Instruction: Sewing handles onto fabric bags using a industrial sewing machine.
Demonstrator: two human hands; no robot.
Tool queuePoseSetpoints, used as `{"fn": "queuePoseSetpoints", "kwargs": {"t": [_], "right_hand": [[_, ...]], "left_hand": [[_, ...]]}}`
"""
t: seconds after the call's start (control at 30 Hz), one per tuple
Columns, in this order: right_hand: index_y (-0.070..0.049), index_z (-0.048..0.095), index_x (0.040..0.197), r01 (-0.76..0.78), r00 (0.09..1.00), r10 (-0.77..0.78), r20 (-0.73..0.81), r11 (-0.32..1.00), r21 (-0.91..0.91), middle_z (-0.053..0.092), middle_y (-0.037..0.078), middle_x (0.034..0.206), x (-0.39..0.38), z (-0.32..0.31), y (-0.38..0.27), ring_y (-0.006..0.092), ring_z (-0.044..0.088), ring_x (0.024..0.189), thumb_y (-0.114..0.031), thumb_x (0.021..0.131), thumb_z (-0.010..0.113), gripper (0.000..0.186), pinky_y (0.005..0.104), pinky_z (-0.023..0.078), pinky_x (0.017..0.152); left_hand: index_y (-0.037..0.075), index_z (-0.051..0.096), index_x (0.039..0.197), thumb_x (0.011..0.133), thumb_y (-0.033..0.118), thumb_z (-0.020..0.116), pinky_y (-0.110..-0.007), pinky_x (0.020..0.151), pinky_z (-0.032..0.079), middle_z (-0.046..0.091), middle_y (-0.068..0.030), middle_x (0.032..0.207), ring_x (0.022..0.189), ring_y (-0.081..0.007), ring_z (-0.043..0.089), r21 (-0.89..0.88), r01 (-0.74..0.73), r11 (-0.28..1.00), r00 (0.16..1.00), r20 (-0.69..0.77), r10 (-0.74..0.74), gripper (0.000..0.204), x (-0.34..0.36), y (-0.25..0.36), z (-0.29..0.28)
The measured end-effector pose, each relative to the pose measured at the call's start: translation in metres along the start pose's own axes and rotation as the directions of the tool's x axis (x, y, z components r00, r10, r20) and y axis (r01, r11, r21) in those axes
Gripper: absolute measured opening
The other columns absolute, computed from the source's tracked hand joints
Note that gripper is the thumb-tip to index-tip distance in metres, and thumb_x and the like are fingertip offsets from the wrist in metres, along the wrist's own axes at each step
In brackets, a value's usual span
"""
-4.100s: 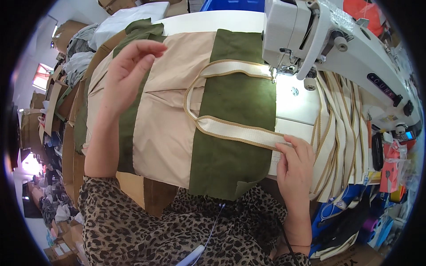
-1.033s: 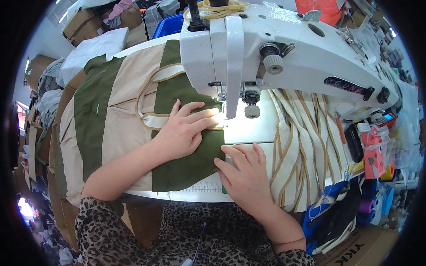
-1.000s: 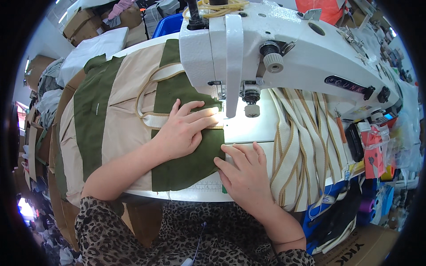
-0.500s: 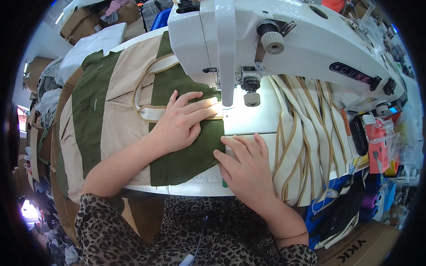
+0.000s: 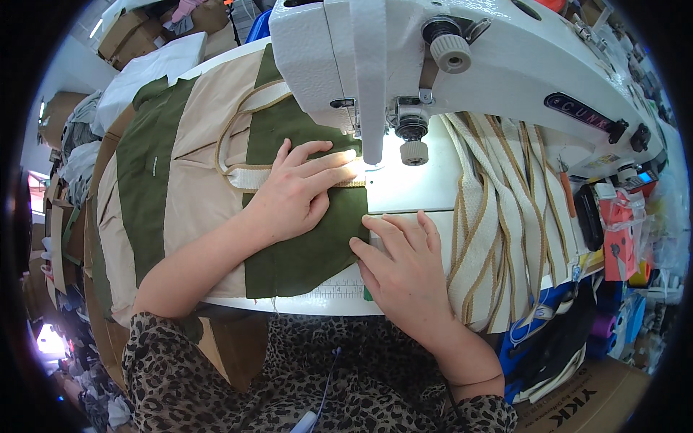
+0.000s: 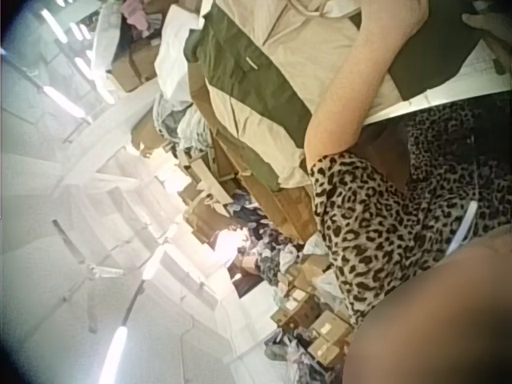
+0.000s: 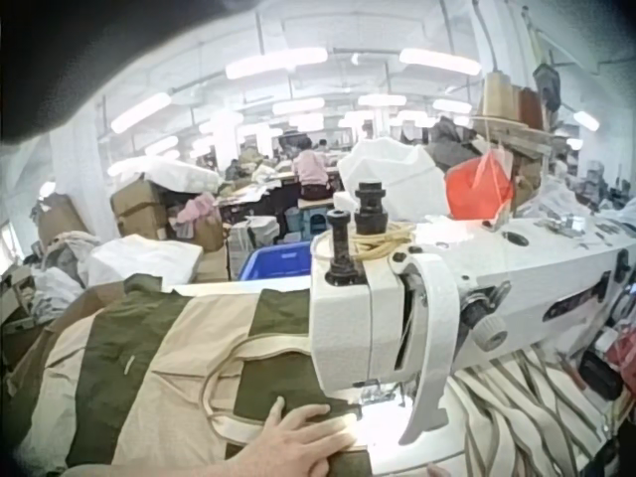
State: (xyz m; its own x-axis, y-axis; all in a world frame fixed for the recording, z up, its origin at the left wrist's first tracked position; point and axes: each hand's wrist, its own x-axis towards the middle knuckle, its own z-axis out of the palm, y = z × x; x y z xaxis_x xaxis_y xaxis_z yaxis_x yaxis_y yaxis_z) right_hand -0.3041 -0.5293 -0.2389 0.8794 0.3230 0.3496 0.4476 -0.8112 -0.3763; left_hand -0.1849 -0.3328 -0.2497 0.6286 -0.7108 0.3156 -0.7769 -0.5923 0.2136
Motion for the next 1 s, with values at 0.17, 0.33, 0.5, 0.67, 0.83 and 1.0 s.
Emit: {"fn": "queuePoseSetpoints", "kwargs": {"t": [0.17, 0.33, 0.5, 0.67, 0.83, 1.0], "right_hand": [[-0.010, 0.067, 0.103, -0.036, 0.999, 0.036, -0.014, 0.999, 0.001, 0.057, 0.005, 0.118, 0.001, 0.001, -0.001, 0.0213, 0.052, 0.113, -0.011, 0.077, 0.069, 0.026, 0.0486, 0.032, 0.105], [-0.010, 0.067, 0.103, -0.054, 0.998, 0.054, -0.008, 0.999, -0.001, 0.057, 0.005, 0.119, 0.002, 0.002, 0.000, 0.0211, 0.053, 0.111, -0.011, 0.078, 0.068, 0.025, 0.0474, 0.032, 0.106], [-0.010, 0.067, 0.104, -0.039, 0.999, 0.039, -0.009, 0.999, 0.000, 0.058, 0.005, 0.119, 0.003, 0.002, 0.000, 0.0214, 0.053, 0.110, -0.010, 0.079, 0.067, 0.025, 0.0463, 0.033, 0.104], [-0.009, 0.067, 0.103, -0.055, 0.998, 0.055, -0.036, 0.998, 0.011, 0.059, 0.005, 0.116, 0.003, 0.004, 0.001, 0.0224, 0.054, 0.108, -0.010, 0.079, 0.067, 0.024, 0.0455, 0.034, 0.103], [-0.009, 0.067, 0.102, -0.078, 0.995, 0.080, -0.061, 0.997, 0.025, 0.059, 0.005, 0.114, 0.001, 0.004, 0.002, 0.0217, 0.054, 0.109, -0.009, 0.080, 0.066, 0.022, 0.0457, 0.034, 0.103], [-0.009, 0.067, 0.101, -0.063, 0.997, 0.065, -0.053, 0.998, 0.032, 0.059, 0.005, 0.114, -0.002, 0.003, 0.000, 0.0215, 0.055, 0.111, -0.009, 0.079, 0.066, 0.022, 0.0461, 0.034, 0.105]], "left_hand": [[0.017, 0.065, 0.113, 0.078, 0.002, 0.057, -0.066, 0.102, 0.032, 0.061, -0.0037, 0.123, 0.125, -0.0300, 0.048, -0.022, 0.005, 1.000, 1.000, -0.009, -0.005, 0.038, 0.007, -0.004, 0.002], [0.017, 0.065, 0.112, 0.079, 0.002, 0.057, -0.067, 0.103, 0.032, 0.060, -0.0037, 0.124, 0.126, -0.0299, 0.047, -0.018, -0.003, 1.000, 1.000, 0.021, 0.004, 0.037, 0.013, -0.008, 0.002], [0.018, 0.065, 0.112, 0.079, 0.002, 0.057, -0.066, 0.103, 0.032, 0.060, -0.0036, 0.124, 0.126, -0.0297, 0.047, -0.022, 0.006, 1.000, 1.000, 0.011, -0.006, 0.037, 0.012, -0.010, 0.004], [0.017, 0.065, 0.113, 0.079, 0.003, 0.056, -0.065, 0.103, 0.032, 0.059, -0.0033, 0.128, 0.127, -0.0288, 0.046, -0.018, 0.000, 1.000, 1.000, 0.000, 0.000, 0.038, 0.013, -0.011, 0.006], [0.016, 0.064, 0.114, 0.079, 0.002, 0.055, -0.064, 0.103, 0.032, 0.057, -0.0022, 0.132, 0.128, -0.0279, 0.046, 0.025, 0.001, 1.000, 1.000, 0.022, -0.002, 0.038, 0.014, -0.009, 0.005], [0.012, 0.065, 0.109, 0.082, 0.007, 0.058, -0.069, 0.102, 0.032, 0.057, -0.0041, 0.127, 0.128, -0.0271, 0.045, 0.009, -0.024, 1.000, 1.000, -0.010, 0.024, 0.028, 0.012, -0.009, 0.004]]}}
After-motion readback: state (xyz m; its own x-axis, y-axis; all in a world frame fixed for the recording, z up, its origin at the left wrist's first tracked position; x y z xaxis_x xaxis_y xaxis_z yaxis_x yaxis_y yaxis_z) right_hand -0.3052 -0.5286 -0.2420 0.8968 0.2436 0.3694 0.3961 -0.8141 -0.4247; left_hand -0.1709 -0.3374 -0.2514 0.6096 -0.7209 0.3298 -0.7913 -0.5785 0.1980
